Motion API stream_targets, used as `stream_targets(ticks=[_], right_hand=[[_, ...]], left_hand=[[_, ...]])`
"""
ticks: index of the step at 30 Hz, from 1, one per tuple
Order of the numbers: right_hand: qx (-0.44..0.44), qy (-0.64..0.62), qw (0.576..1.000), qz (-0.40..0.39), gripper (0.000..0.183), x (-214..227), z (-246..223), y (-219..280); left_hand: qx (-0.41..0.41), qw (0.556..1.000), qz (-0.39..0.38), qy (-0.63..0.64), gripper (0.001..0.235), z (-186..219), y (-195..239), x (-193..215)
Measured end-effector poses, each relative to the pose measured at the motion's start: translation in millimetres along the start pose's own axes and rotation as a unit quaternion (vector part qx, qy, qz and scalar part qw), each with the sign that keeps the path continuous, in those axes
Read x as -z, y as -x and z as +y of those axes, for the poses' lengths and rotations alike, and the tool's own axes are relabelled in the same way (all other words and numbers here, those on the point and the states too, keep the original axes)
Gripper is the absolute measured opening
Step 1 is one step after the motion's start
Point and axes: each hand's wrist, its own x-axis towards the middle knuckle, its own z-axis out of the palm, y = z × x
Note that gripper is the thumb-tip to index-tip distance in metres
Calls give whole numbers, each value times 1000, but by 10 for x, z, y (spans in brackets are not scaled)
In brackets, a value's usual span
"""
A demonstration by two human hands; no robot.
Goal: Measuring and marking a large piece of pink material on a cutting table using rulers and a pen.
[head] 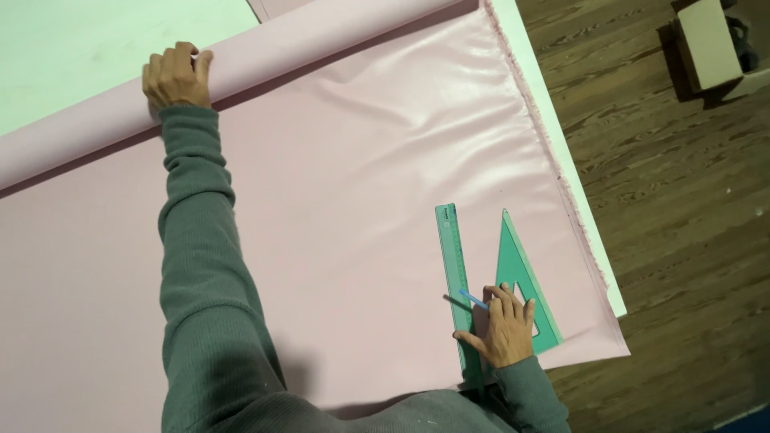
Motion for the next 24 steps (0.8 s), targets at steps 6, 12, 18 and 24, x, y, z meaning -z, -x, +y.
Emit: stream_targets(ticks=[6,12,18,24], right_hand=[[-20,30,998,-47,105,-4,3,-35],[-15,7,999,-28,104,61,-26,-9],[-8,-11,1000,-18,111,115,-38,-5],[-16,-17,999,-41,115,128,-52,-26]], left_hand=[[-115,993,-24,-29,72,525,-244,976],[-124,972,-195,-44,66,49,9,686],[-152,971,-186,10,74,-352,-583,478],[103,969,-188,120,26,-353,-541,208]])
